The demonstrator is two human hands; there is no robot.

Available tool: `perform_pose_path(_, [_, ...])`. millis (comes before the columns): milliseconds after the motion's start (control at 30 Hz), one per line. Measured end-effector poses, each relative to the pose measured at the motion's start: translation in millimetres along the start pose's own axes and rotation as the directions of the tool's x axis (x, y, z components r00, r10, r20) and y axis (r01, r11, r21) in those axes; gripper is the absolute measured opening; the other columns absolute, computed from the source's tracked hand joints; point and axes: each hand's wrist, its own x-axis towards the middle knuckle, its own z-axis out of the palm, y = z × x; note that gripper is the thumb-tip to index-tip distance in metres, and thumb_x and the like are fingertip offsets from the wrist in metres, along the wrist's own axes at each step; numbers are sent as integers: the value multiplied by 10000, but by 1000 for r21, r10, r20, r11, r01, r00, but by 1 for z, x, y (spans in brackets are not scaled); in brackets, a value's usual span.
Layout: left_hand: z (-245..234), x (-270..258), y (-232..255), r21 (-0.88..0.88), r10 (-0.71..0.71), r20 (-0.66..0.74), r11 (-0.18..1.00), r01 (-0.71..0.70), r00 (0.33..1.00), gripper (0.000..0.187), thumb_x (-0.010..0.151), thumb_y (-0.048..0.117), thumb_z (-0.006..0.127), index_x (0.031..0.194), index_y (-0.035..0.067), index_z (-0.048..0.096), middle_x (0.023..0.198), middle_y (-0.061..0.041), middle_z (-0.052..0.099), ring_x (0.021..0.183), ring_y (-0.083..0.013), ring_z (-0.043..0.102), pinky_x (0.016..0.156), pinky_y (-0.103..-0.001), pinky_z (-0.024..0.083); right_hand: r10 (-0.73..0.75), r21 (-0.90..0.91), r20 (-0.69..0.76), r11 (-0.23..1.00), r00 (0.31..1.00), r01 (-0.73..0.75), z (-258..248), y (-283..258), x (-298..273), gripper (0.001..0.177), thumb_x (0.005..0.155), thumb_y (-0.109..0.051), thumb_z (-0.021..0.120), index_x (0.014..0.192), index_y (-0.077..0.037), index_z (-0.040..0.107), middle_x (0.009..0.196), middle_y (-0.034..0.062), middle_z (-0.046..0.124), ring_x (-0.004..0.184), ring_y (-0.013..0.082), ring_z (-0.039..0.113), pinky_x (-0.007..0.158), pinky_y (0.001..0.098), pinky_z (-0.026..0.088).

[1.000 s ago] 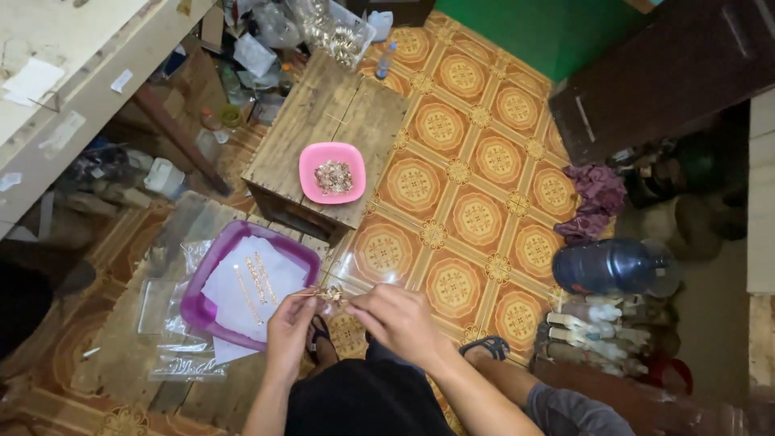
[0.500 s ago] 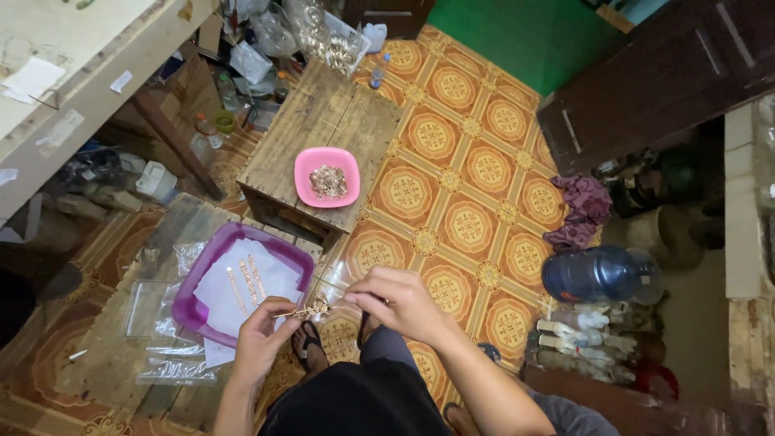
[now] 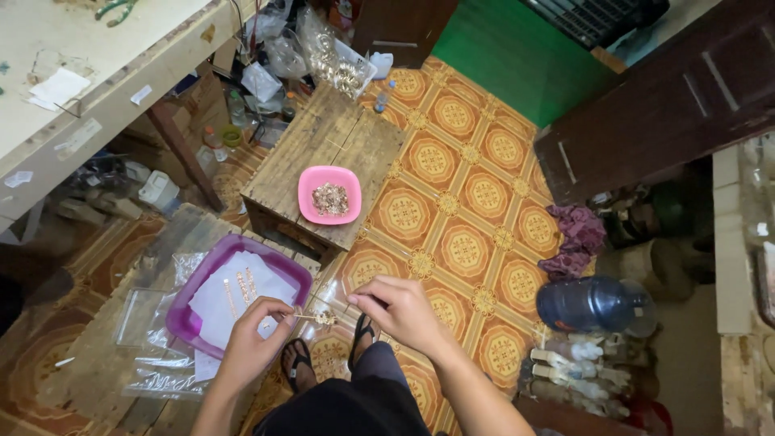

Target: Washing jewelry in cleaning solutions and then organizing gold-colored chains by transferring them from a tray to a bowl.

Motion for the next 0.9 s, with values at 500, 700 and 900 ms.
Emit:
perform_pose_path(500, [33,19,-27,530,692,-125,653,-541,711,287,902,139,731,1184,87,707,1055,-29,728,969,-172,656,1087,-464,460,512,198,-11,843,859,-500,-12,10,-11,251,961,-257,713,800,-82,793,583,-27,640,505,55,472,489,245,383])
perform_pose_path(700, [38,12,-17,581,721,-195,631,-514,665,306,875,51,757,1174,82,702,1075,-26,724,969,-147,670,1123,-487,430,619,271,25,752,785,-601,-9,11,-10,238,960,-268,716,830,-84,794,576,-26,620,484,59,481,465,237,377])
perform_pose_path(900, [43,15,-28,611,745,-182,597,-520,642,326,850,53,787,1166,79,712,1068,-23,742,948,-146,670,1141,-495,413,624,288,31,742,781,-605,-9,8,-6,246,960,-277,715,842,-80,804,548,-21,616,446,52,450,430,227,345])
